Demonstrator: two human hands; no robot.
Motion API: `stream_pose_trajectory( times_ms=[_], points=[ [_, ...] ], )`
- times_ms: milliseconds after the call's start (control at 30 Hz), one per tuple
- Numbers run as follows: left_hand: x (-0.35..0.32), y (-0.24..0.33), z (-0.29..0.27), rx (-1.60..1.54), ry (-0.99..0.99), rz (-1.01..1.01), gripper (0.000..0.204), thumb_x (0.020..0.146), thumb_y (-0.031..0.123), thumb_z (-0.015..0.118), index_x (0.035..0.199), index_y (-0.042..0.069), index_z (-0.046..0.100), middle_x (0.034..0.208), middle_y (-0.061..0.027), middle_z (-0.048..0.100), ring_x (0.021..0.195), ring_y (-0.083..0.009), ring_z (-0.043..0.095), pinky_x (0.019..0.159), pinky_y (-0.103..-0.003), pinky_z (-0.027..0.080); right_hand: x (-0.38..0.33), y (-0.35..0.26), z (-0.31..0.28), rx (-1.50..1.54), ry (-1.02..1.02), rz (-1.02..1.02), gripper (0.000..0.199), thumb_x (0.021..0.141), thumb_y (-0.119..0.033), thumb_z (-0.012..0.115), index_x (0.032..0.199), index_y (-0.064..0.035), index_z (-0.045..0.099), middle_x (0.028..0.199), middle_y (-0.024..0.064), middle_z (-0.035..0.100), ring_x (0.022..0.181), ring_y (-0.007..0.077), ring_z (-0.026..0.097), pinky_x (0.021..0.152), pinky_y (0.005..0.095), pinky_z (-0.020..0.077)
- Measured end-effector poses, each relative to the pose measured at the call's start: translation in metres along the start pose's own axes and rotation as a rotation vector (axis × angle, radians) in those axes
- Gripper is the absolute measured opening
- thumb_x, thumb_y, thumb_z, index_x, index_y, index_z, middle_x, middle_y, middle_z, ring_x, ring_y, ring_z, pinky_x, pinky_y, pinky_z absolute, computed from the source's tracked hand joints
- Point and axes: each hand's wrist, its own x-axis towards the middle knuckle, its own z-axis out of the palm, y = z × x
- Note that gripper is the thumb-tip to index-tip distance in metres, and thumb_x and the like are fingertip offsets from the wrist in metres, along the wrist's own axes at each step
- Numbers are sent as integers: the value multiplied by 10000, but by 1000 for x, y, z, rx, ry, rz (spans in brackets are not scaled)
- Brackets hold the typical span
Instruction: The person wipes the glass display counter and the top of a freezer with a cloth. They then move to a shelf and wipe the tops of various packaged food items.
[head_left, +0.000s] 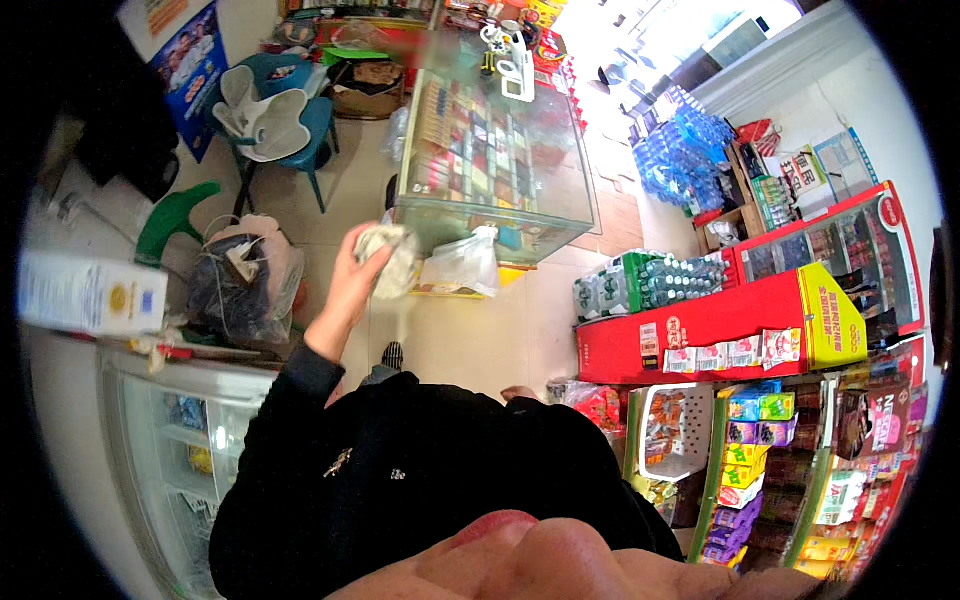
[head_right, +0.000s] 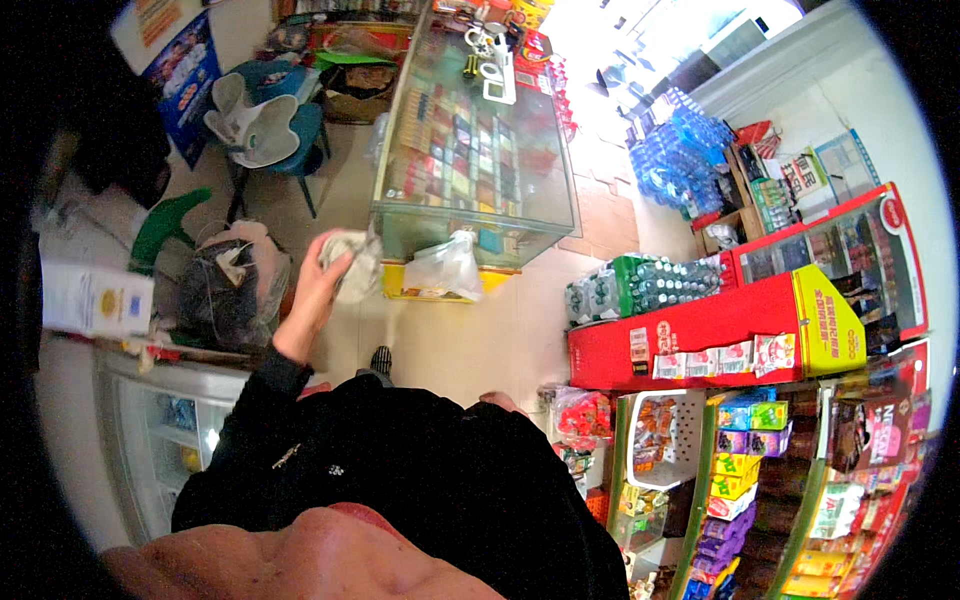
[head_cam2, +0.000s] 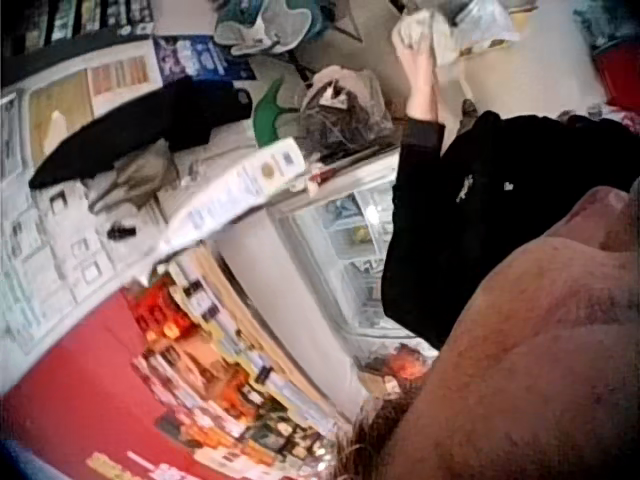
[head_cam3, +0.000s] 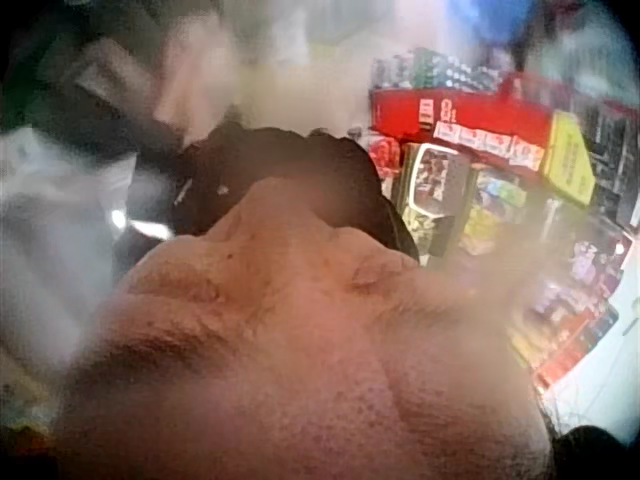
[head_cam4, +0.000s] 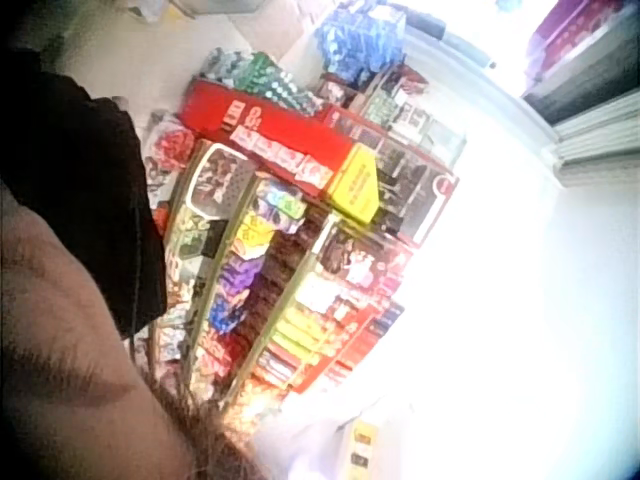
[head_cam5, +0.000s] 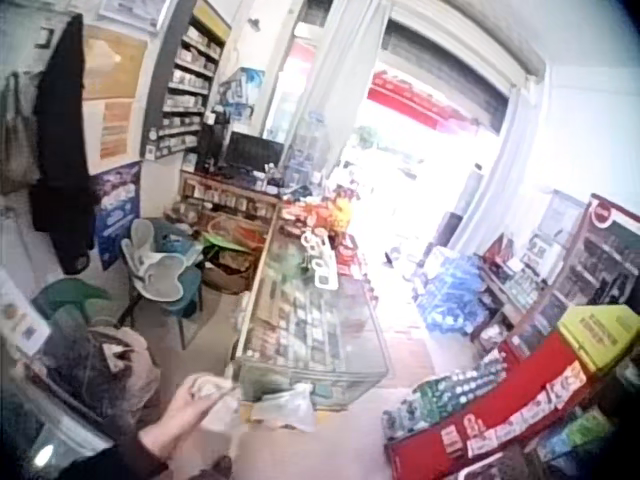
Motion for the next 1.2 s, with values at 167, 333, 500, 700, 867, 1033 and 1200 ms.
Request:
stream_pose_trajectory(
  times_ms=[167, 333, 500, 700, 867, 1033, 1200],
  points=[
    [134, -28, 59, 1062, -40, 502, 634, 955, 257, 608, 1499, 98, 324, 1507, -225, 337, 1420, -348, 300, 1151, -487, 234, 7, -52, -25, 88, 276, 20, 380, 940, -327, 630, 1129, -3, 694, 960, 94, 726, 870, 182, 666, 793, 318, 523],
    [171, -101, 75, 1564, -432, 462, 670, 971, 416, 529, 1511, 65, 343, 1606, -209, 169, 1493, -396, 102, 1184, -575, 75, -2, -51, -7, 314, 216, 78, 356, 964, -277, 587, 1163, 4, 676, 987, 100, 726, 876, 185, 671, 795, 320, 525],
    [220, -122, 128, 1722, -310, 470, 738, 973, 583, 416, 1535, 114, 322, 1627, -168, 140, 1500, -380, 89, 1184, -582, 61, -4, 3, -6, 285, 49, 274, 366, 922, -320, 592, 1146, -55, 708, 965, 115, 732, 865, 190, 687, 811, 324, 535],
    [316, -136, 216, 1827, -190, 288, 896, 917, 741, 317, 1561, 120, 251, 1645, -144, 85, 1512, -374, 21, 1163, -630, -2, 20, 55, -57, 280, 193, 280, 353, 913, -318, 592, 1149, -87, 717, 1023, 106, 738, 906, 205, 700, 839, 340, 540],
    [325, -168, 316, 1790, -318, 330, 954, 889, 773, 318, 1562, 102, 237, 1641, -141, 119, 1510, -386, 15, 1175, -607, 0, 21, 80, -146, 341, 306, 265, 336, 917, -291, 602, 1162, -89, 712, 1008, 96, 741, 859, 185, 706, 783, 338, 548],
    [236, -196, 368, 1585, -719, 634, 895, 895, 705, 432, 1542, 103, 288, 1629, -119, 179, 1507, -368, 79, 1191, -578, 58, 31, 148, -212, 273, 272, 135, 343, 946, -286, 587, 1174, -53, 692, 927, 81, 729, 739, 154, 664, 691, 318, 531],
    [163, -165, 315, 1502, -850, 514, 829, 880, 605, 561, 1524, 134, 335, 1619, -107, 209, 1504, -351, 110, 1194, -573, 92, 44, 145, -249, 191, 395, 80, 354, 937, -264, 578, 1153, -5, 684, 920, 99, 726, 769, 169, 670, 713, 314, 536]
  ],
)
